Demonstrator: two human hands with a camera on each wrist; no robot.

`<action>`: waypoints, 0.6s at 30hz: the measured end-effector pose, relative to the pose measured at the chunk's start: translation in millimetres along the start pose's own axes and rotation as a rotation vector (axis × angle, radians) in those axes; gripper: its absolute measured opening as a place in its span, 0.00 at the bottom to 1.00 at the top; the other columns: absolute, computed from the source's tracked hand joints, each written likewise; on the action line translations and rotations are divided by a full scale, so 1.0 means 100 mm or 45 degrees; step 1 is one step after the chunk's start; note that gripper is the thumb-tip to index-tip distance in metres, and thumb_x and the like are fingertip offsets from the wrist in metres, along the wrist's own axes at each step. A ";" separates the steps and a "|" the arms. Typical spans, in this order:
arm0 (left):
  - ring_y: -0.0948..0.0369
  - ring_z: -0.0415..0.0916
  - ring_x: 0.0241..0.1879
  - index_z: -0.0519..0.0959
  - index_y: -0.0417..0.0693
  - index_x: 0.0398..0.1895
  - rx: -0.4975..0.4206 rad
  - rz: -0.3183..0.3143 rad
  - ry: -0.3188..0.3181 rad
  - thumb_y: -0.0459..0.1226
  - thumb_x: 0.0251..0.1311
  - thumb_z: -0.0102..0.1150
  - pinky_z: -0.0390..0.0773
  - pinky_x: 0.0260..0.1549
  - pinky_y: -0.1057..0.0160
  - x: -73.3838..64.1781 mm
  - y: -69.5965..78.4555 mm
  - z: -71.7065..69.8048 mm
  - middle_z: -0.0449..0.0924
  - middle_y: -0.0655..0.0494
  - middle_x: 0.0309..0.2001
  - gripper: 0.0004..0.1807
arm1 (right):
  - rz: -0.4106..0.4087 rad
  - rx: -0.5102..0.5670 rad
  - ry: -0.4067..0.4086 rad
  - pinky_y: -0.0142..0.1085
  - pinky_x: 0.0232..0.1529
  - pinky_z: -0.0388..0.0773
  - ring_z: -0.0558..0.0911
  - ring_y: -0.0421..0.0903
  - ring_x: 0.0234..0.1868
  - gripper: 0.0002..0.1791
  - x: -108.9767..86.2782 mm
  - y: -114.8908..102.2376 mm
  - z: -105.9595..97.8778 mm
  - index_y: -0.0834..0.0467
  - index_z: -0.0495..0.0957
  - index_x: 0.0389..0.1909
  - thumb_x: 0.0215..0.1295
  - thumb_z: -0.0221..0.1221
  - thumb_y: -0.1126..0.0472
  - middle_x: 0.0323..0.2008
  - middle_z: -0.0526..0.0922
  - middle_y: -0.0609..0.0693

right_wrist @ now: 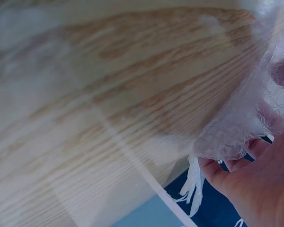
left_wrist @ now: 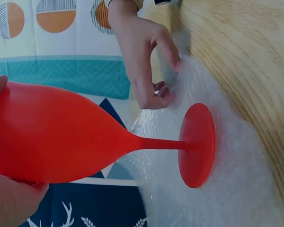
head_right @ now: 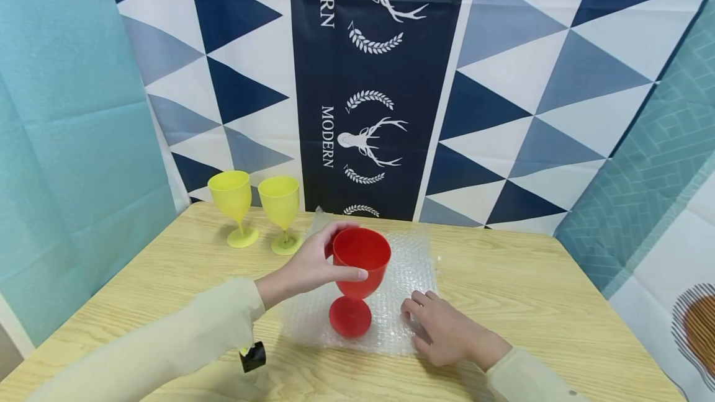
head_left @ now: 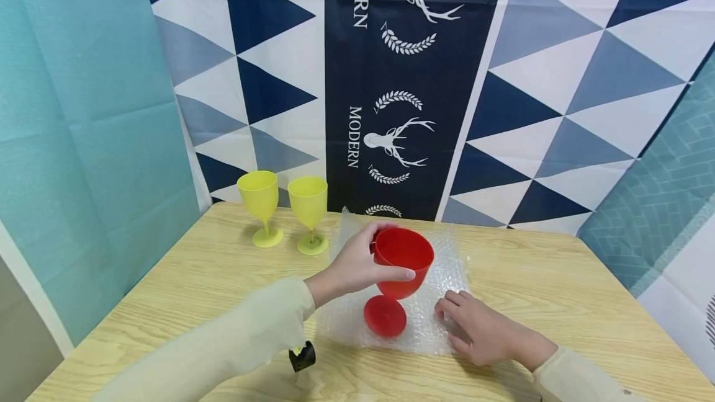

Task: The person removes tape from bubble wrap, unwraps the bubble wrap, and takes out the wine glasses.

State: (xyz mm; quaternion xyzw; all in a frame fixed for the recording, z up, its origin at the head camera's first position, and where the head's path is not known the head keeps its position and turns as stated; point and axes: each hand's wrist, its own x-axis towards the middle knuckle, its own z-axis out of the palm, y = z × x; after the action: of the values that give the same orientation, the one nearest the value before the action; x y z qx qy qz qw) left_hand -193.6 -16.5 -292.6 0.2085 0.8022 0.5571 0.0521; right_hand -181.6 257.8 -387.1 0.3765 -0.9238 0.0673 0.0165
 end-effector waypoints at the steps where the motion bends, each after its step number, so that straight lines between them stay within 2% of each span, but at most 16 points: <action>1: 0.56 0.71 0.56 0.65 0.53 0.64 -0.013 0.004 0.003 0.40 0.41 0.75 0.83 0.45 0.58 -0.01 -0.01 -0.02 0.74 0.55 0.58 0.43 | -0.010 -0.005 0.008 0.33 0.43 0.77 0.67 0.32 0.40 0.19 0.00 0.00 0.00 0.46 0.71 0.46 0.54 0.64 0.56 0.41 0.73 0.35; 10: 0.52 0.71 0.58 0.64 0.51 0.65 -0.140 0.067 0.063 0.36 0.46 0.71 0.82 0.48 0.57 -0.11 -0.10 -0.28 0.72 0.51 0.61 0.40 | -0.076 -0.020 0.069 0.30 0.39 0.72 0.65 0.32 0.38 0.17 0.01 0.01 0.03 0.47 0.70 0.45 0.54 0.62 0.59 0.39 0.70 0.36; 18: 0.51 0.68 0.61 0.63 0.48 0.66 -0.148 0.095 0.149 0.34 0.48 0.69 0.80 0.52 0.55 -0.22 -0.10 -0.51 0.69 0.48 0.63 0.40 | -0.189 -0.089 0.193 0.29 0.37 0.69 0.64 0.31 0.37 0.19 0.02 0.03 0.06 0.50 0.72 0.43 0.49 0.64 0.61 0.37 0.70 0.37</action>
State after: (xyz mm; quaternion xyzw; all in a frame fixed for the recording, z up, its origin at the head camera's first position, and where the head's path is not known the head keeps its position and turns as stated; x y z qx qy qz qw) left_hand -192.8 -72.4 -286.1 0.2019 0.7619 0.6154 -0.0034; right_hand -184.9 257.7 -393.3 0.4368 -0.8913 0.0620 0.1044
